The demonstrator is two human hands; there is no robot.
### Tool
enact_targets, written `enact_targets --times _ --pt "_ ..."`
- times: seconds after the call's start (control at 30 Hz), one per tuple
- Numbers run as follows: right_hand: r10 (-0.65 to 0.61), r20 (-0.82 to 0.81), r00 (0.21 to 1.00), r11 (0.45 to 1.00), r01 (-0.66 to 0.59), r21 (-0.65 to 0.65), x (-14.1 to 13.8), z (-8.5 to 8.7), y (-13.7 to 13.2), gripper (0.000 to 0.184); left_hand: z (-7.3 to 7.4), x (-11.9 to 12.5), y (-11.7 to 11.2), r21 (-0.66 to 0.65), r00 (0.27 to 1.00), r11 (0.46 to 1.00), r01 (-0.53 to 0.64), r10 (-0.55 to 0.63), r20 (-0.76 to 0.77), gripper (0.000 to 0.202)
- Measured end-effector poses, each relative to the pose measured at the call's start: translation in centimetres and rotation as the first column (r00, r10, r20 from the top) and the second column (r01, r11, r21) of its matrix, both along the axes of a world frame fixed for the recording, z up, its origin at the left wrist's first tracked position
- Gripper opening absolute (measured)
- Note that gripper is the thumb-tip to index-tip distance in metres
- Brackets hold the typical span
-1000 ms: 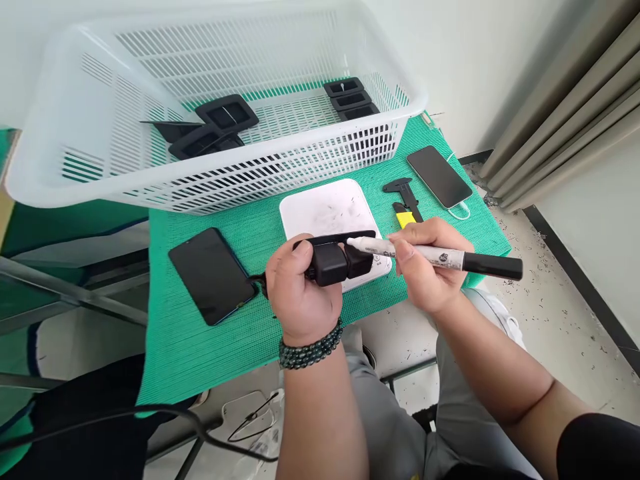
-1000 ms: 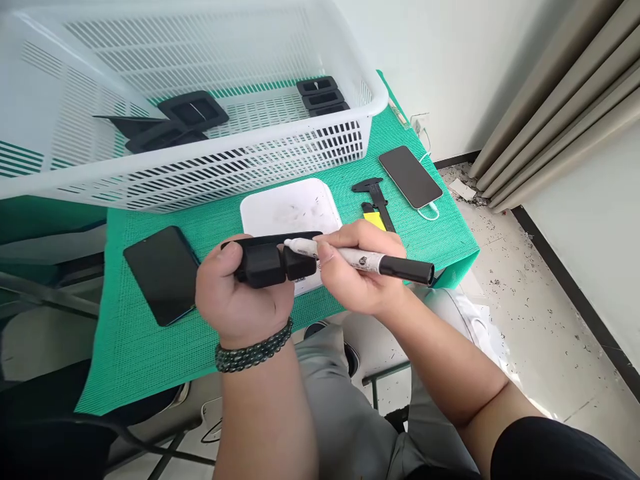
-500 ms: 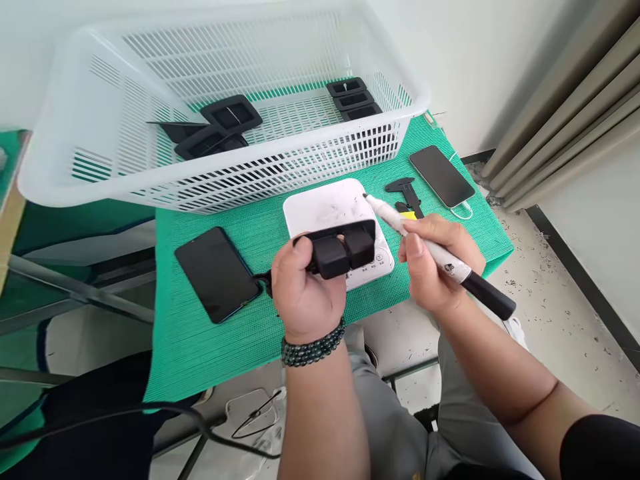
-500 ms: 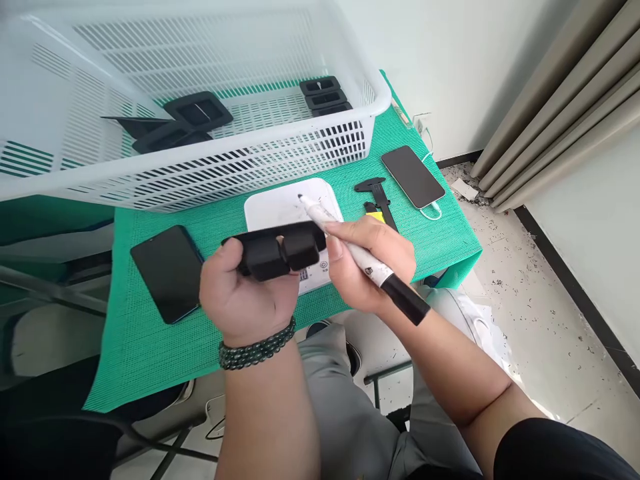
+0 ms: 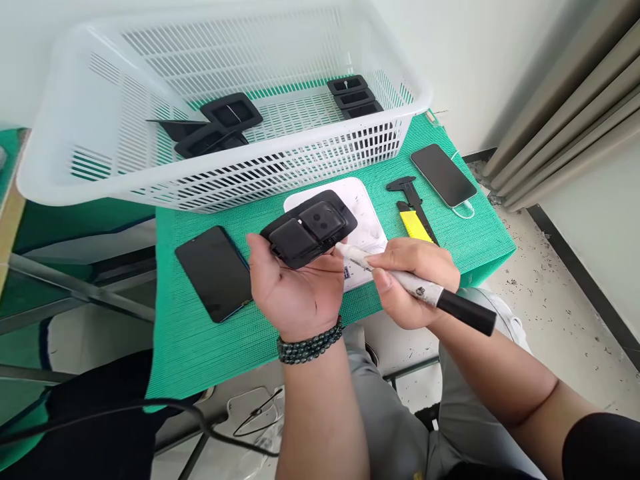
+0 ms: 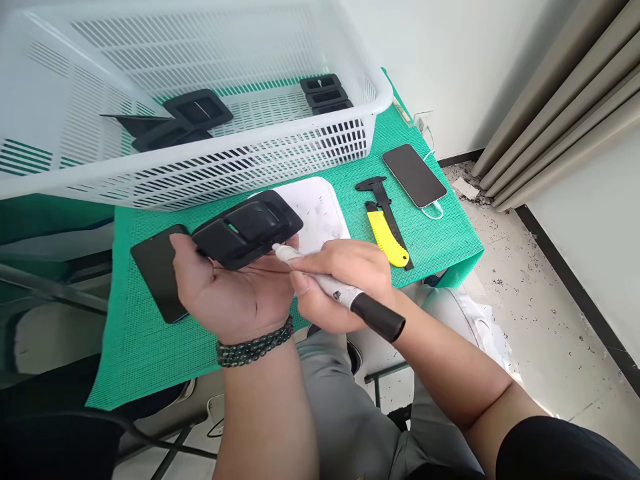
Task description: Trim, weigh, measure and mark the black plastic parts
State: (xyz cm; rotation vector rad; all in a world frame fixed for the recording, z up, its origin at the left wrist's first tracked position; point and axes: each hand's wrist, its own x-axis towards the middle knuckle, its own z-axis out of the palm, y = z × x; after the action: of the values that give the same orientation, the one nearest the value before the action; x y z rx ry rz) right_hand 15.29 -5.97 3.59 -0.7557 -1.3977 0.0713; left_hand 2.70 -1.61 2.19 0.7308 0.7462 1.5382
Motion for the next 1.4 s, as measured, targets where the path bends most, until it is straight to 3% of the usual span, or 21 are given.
enact_targets --times 0.17,0.3,0.53,0.8,0.97,1.17,1.4 --pt "0.036 0.022 0.999 0.999 -0.035 -0.032 -0.2 -0.8 0.3 0.009 0.4 0.5 -0.2 -0.037 0.999 0.999 0.005 -0.004 0.04 0.041" --pt "0.048 0.114 0.992 0.987 -0.029 -0.157 0.0 -1.0 0.1 0.019 0.5 0.8 -0.3 -0.068 0.997 0.997 -0.04 0.045 0.067 0.039" --pt "0.182 0.231 0.956 0.925 -0.087 -0.37 0.8 -0.3 -0.5 0.027 0.4 -0.6 0.2 -0.018 0.999 1.0 0.007 -0.006 0.043 0.038" --pt "0.172 0.084 0.982 0.956 -0.145 -0.255 0.9 -0.4 -0.4 0.017 0.7 -0.3 -0.1 -0.048 0.999 0.998 0.028 -0.026 0.04 0.029" --pt "0.194 -0.003 0.981 0.967 -0.192 -0.169 0.9 -0.1 -0.5 0.015 0.0 -0.1 0.0 -0.055 0.999 0.998 0.011 -0.009 0.035 0.025" --pt "0.148 0.027 0.989 0.969 -0.14 -0.202 0.6 -0.4 -0.5 0.021 -0.9 -0.4 0.3 -0.082 0.995 0.997 0.008 0.0 0.097 0.024" --pt "0.121 -0.009 0.993 0.978 -0.121 -0.17 0.2 -0.7 -0.5 0.017 0.0 0.2 0.2 -0.118 0.992 0.993 -0.013 0.027 0.124 0.023"
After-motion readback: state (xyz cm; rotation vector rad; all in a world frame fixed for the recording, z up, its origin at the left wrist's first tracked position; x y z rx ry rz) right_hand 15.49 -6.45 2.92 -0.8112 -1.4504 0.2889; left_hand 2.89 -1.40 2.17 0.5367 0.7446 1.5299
